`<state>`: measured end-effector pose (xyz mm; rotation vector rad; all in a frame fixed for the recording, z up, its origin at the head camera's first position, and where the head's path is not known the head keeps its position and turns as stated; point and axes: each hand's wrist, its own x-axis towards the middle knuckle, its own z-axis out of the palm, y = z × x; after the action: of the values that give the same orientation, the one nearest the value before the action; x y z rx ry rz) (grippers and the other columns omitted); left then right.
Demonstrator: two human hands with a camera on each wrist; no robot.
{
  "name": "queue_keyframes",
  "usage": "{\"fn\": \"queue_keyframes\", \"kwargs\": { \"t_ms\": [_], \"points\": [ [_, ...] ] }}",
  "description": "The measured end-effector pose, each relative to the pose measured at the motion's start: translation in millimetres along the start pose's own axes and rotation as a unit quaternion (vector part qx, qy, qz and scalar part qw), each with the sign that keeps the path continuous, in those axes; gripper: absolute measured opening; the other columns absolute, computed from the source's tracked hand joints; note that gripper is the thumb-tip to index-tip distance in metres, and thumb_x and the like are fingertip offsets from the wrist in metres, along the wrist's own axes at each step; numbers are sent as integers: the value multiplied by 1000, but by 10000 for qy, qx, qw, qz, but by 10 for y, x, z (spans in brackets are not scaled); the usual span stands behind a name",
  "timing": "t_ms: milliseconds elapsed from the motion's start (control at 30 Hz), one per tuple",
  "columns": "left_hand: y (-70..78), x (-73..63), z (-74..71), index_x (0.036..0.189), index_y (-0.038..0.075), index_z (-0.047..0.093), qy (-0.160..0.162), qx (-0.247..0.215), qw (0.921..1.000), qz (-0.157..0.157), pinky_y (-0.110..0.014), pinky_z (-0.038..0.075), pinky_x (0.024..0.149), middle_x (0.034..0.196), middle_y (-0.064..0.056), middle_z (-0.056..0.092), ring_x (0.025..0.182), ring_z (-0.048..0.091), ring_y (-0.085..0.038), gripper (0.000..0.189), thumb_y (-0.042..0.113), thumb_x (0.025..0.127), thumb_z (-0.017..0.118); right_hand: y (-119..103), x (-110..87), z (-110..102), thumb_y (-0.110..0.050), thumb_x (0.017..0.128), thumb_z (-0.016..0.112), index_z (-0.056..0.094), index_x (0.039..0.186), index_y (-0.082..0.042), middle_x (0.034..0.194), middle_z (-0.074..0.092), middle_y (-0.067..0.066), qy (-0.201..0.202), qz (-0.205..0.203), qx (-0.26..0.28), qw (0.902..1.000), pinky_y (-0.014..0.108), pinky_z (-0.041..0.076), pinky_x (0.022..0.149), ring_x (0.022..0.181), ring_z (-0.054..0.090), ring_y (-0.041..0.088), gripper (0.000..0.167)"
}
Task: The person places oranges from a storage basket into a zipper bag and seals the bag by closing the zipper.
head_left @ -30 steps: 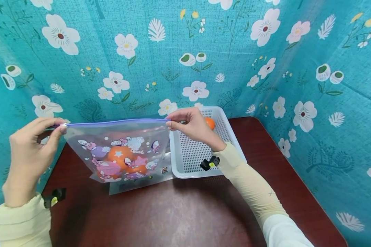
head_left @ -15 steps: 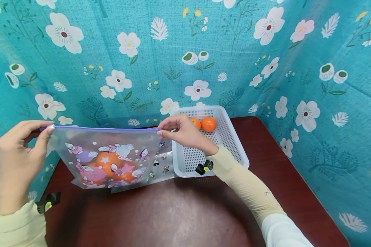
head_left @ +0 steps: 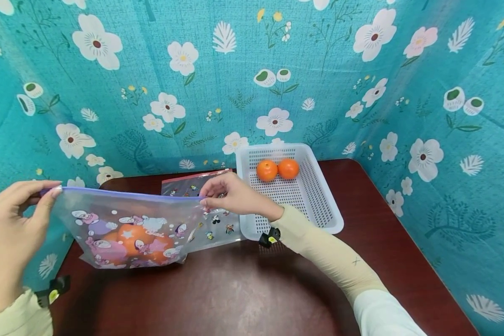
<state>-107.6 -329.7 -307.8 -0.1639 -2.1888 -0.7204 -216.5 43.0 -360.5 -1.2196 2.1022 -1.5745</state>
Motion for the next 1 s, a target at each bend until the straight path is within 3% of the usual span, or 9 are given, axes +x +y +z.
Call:
{"fn": "queue_keyframes", "kwargs": {
  "t_ms": [100, 233, 500, 700, 767, 933, 1000],
  "points": [
    [-76, -75, -56, 106, -15, 70, 7, -174, 9998, 107, 0, 37, 89, 104, 6, 69, 91, 47, 19, 15, -7, 94, 65, 14, 5, 77, -4, 93, 72, 72, 99, -1, 86, 76, 8, -223, 44, -25, 9997, 33, 60, 74, 77, 74, 20, 7],
    [-188, -149, -136, 103, -18, 70, 111, -426, 9989, 147, -1, 38, 87, 105, 39, 54, 91, 48, 17, 15, -8, 95, 63, -9, 26, 161, -4, 93, 72, 72, 99, -1, 85, 76, 8, -328, -73, 148, 9993, 34, 61, 74, 77, 73, 19, 7],
    [-545, -229, -244, 113, -16, 69, 303, -182, 9994, -33, -3, 36, 90, 108, 40, 51, 95, 46, 19, 26, 5, 101, 60, -55, 129, 327, -3, 93, 72, 72, 102, 1, 86, 75, 9, -391, -79, 429, 9983, 37, 61, 71, 76, 73, 18, 10],
    [-837, -265, -229, 117, -9, 70, 401, 186, 9986, -295, -4, 33, 88, 107, 44, 48, 95, 43, 21, 26, 10, 101, 61, 41, 239, 468, -4, 93, 71, 71, 102, 0, 87, 76, 10, -313, 180, 403, 9985, 32, 59, 67, 80, 73, 30, 10],
    [-887, -256, -217, 118, -9, 69, 375, 222, 9983, -377, -5, 32, 86, 106, 45, 47, 93, 43, 21, 27, 11, 102, 61, 59, 282, 501, -4, 94, 71, 71, 102, 1, 87, 75, 11, -229, 215, 337, 9989, 29, 59, 70, 81, 73, 29, 10],
    [-987, -191, -149, 121, 4, 73, 345, 106, 9980, -513, -6, 34, 85, 104, 44, 48, 92, 43, 19, 24, 12, 102, 60, 89, 408, 533, -1, 95, 68, 70, 103, 2, 89, 74, 13, 85, 245, 261, 9993, 30, 60, 76, 78, 72, 18, 9],
    [-989, -154, -109, 120, 3, 73, 350, 72, 9978, -562, -5, 34, 85, 103, 43, 48, 91, 44, 18, 23, 10, 102, 60, 113, 466, 540, -1, 95, 68, 70, 103, 2, 89, 74, 13, 157, 253, 222, 9993, 29, 60, 75, 77, 72, 14, 9]
  ]
}}
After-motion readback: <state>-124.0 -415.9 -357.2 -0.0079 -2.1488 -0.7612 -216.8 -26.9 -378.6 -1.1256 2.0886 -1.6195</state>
